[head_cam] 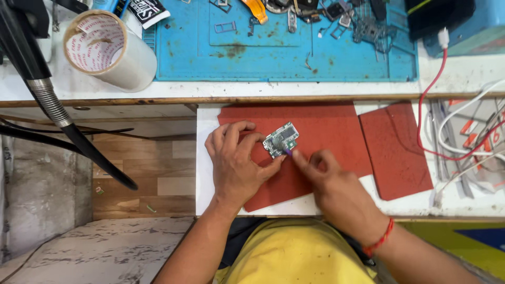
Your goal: The person uses a hot air gun to apply heat to a small circuit board placed on a red mat. They hold the board steady with one hand while directing the hot air nozzle with the other, focusing on specific components. The person occasionally flips the board to treat different sides.
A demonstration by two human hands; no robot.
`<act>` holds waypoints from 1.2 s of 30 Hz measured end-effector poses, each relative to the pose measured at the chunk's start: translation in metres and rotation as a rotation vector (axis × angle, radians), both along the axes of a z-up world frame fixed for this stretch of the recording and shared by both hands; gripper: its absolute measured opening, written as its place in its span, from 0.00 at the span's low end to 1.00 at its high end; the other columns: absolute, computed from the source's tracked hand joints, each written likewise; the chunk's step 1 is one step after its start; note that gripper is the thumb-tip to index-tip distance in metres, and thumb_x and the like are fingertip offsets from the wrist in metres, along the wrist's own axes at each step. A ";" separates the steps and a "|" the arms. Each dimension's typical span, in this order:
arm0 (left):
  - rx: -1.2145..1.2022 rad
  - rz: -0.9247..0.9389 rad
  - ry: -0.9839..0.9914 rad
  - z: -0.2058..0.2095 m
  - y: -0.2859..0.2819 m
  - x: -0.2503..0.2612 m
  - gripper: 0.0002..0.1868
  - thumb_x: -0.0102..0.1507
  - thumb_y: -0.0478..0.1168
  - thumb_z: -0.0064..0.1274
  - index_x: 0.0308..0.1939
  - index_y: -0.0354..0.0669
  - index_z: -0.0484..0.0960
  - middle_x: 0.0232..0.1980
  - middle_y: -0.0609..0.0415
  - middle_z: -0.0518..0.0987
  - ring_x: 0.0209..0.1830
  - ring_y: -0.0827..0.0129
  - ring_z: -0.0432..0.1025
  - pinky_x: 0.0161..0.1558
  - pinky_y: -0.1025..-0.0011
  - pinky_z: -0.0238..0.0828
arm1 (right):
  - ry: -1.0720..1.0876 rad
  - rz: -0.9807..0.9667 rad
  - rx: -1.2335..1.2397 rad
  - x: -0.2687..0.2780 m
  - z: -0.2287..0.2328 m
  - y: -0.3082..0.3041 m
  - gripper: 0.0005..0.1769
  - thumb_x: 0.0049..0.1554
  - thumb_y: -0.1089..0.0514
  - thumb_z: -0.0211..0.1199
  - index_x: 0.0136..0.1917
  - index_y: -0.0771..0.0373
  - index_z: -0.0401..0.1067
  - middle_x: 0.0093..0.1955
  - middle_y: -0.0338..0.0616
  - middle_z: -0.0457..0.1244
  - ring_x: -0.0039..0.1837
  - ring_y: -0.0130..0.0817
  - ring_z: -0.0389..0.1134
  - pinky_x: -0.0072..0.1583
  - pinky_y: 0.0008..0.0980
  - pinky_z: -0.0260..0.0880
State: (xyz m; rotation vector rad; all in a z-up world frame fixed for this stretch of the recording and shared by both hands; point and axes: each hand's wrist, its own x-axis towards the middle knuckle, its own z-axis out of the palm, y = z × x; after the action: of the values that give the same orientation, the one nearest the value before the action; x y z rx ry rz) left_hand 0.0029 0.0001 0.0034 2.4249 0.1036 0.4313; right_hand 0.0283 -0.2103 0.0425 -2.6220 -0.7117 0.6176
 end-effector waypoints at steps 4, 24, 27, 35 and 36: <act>-0.006 0.016 0.007 -0.002 -0.003 -0.001 0.23 0.45 0.52 0.75 0.37 0.46 0.84 0.55 0.57 0.74 0.61 0.56 0.62 0.64 0.53 0.52 | -0.159 -0.024 0.122 0.014 -0.008 -0.001 0.36 0.51 0.71 0.54 0.73 0.54 0.66 0.54 0.53 0.62 0.44 0.56 0.70 0.44 0.49 0.71; -0.032 0.027 -0.011 -0.006 -0.002 -0.004 0.27 0.44 0.48 0.77 0.40 0.44 0.80 0.55 0.55 0.73 0.61 0.56 0.62 0.65 0.55 0.54 | -0.187 0.081 0.115 0.021 -0.006 0.008 0.35 0.50 0.70 0.54 0.69 0.50 0.71 0.52 0.52 0.63 0.41 0.52 0.70 0.41 0.47 0.71; -0.054 0.033 -0.006 -0.005 -0.003 -0.003 0.27 0.43 0.48 0.77 0.40 0.46 0.81 0.54 0.56 0.74 0.60 0.57 0.63 0.65 0.55 0.55 | -0.143 0.030 0.012 0.017 -0.006 0.008 0.34 0.50 0.69 0.55 0.68 0.44 0.71 0.52 0.47 0.64 0.38 0.51 0.70 0.41 0.47 0.71; -0.100 0.015 -0.023 -0.006 0.000 -0.003 0.29 0.44 0.49 0.78 0.42 0.45 0.80 0.55 0.54 0.73 0.61 0.56 0.63 0.65 0.56 0.56 | -0.192 0.025 0.000 0.025 -0.003 0.007 0.34 0.53 0.68 0.56 0.71 0.48 0.68 0.54 0.49 0.63 0.38 0.53 0.69 0.41 0.48 0.71; -0.101 0.018 -0.019 -0.006 0.001 -0.004 0.30 0.44 0.50 0.79 0.43 0.45 0.80 0.55 0.54 0.73 0.61 0.56 0.63 0.65 0.55 0.56 | -0.221 0.010 -0.001 0.027 -0.004 0.007 0.34 0.54 0.68 0.55 0.73 0.49 0.67 0.54 0.51 0.63 0.39 0.54 0.69 0.41 0.48 0.70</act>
State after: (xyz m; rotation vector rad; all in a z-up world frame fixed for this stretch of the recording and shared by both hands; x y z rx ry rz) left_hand -0.0014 0.0013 -0.0026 2.3217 0.1361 0.4469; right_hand 0.0551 -0.2033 0.0389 -2.7159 -0.7886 0.3331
